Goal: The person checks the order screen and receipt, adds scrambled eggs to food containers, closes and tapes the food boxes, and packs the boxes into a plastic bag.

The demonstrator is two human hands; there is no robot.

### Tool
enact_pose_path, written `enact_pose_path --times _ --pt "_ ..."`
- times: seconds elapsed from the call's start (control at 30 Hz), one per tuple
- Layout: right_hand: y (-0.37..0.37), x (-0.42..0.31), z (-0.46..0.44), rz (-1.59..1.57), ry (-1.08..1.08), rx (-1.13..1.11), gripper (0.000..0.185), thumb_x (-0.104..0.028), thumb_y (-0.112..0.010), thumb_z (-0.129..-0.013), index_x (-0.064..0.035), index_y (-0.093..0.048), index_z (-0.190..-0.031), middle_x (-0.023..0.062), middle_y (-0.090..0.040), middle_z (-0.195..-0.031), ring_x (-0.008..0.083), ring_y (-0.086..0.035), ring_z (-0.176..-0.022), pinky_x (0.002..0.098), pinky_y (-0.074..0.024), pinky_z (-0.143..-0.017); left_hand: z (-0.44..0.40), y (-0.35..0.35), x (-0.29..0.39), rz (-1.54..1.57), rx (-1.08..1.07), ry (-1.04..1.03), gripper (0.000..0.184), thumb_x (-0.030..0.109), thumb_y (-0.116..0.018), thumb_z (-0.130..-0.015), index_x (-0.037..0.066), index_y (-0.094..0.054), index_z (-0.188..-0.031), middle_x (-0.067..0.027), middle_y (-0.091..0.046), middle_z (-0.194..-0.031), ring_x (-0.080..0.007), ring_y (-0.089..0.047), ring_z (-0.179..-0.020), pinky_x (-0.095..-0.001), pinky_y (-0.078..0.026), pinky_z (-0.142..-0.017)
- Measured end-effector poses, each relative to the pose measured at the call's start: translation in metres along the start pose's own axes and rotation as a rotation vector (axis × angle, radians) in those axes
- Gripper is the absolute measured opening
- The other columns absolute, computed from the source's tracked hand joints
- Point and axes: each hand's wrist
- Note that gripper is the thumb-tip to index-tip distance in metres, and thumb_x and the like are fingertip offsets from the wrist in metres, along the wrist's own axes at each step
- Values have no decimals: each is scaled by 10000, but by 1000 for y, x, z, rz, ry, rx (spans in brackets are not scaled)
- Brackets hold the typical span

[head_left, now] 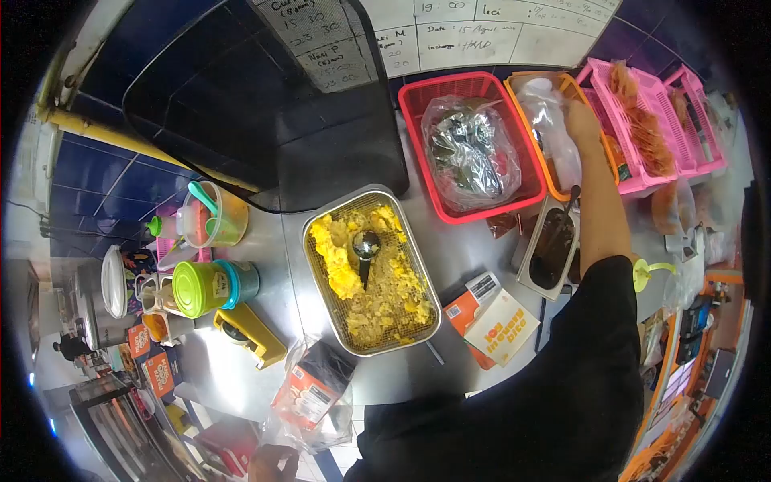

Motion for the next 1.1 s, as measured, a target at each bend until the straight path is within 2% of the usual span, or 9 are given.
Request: enact_pose_path --times 0.13,0.37,0.47,0.63,0.77,0.83,0.9,1.0,1.1 --pt "19 4 -2 -187 -46 -34 328 -396 -697 -874 -70 -666 -893 201 -702 -934 394 -679 -920 507 -503 -779 5 -3 0 -14 -4 46 152 43 -669 -864 -32 -707 -991 -208 -704 -970 -376 -673 -926 -421 -516 -816" --pt "30 22 -4 -218 -78 38 326 -379 -616 -922 -125 -731 -1091 215 -706 -1028 392 -682 -986 473 -524 -837 13 -7 2 -52 8 52 166 65 -670 -871 -23 -710 -1006 -207 -708 -999 -382 -673 -921 -437 -515 -825" --pt "48 32 -9 -258 -42 88 341 -344 -588 -929 -112 -724 -1138 225 -698 -1060 403 -677 -1004 473 -525 -863 18 -30 -28 -112 70 48 167 171 -675 -818 46 -749 -901 -135 -721 -799 -298 -712 -766 -423 -566 -756" --pt "53 69 -36 -224 -67 280 306 -236 -585 -911 -79 -713 -1141 218 -704 -1019 374 -698 -956 427 -535 -849 31 -11 4 3 56 85 240 87 -683 -872 -3 -698 -1094 -214 -699 -1039 -392 -668 -965 -439 -516 -856" --pt "74 72 -45 -811 69 275 292 -93 -567 -890 -48 -704 -1144 120 -710 -984 219 -676 -894 335 -526 -827 39 -6 19 -46 252 -129 275 108 -686 -888 -2 -680 -1140 -202 -694 -1067 -399 -655 -999 -433 -514 -878" --pt "161 -14 14 -1254 0 152 290 -40 -565 -883 -34 -698 -1141 70 -697 -985 144 -643 -889 285 -513 -820 39 4 41 89 348 -190 285 140 -708 -895 -16 -672 -1131 -221 -681 -1099 -394 -648 -1012 -440 -513 -889" --pt "230 -89 70 -1216 228 -126 277 -58 -574 -905 -35 -686 -1157 43 -702 -987 115 -644 -884 258 -511 -797 33 1 56 450 174 -211 233 137 -674 -931 -3 -683 -1116 -227 -690 -1115 -334 -669 -1025 -451 -515 -916" --pt "279 -188 168 -1115 471 -626 241 -163 -649 -902 -76 -702 -1121 15 -725 -973 100 -663 -873 262 -526 -767 -20 -55 126 976 292 -250 378 274 -704 -882 30 -708 -1170 -84 -718 -872 -175 -672 -822 -278 -490 -673" --pt "296 -268 257 -1041 1332 -827 258 -239 -672 -933 -85 -710 -1136 95 -723 -1047 247 -695 -897 361 -542 -820 -72 -69 174 1534 301 -199 275 195 -617 -970 18 -701 -1162 -24 -694 -853 -105 -613 -732 -239 -452 -611"
Point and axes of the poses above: each hand's wrist, its own z-axis away from the middle knuckle, its own y-axis out of the back of the hand, x = y × z
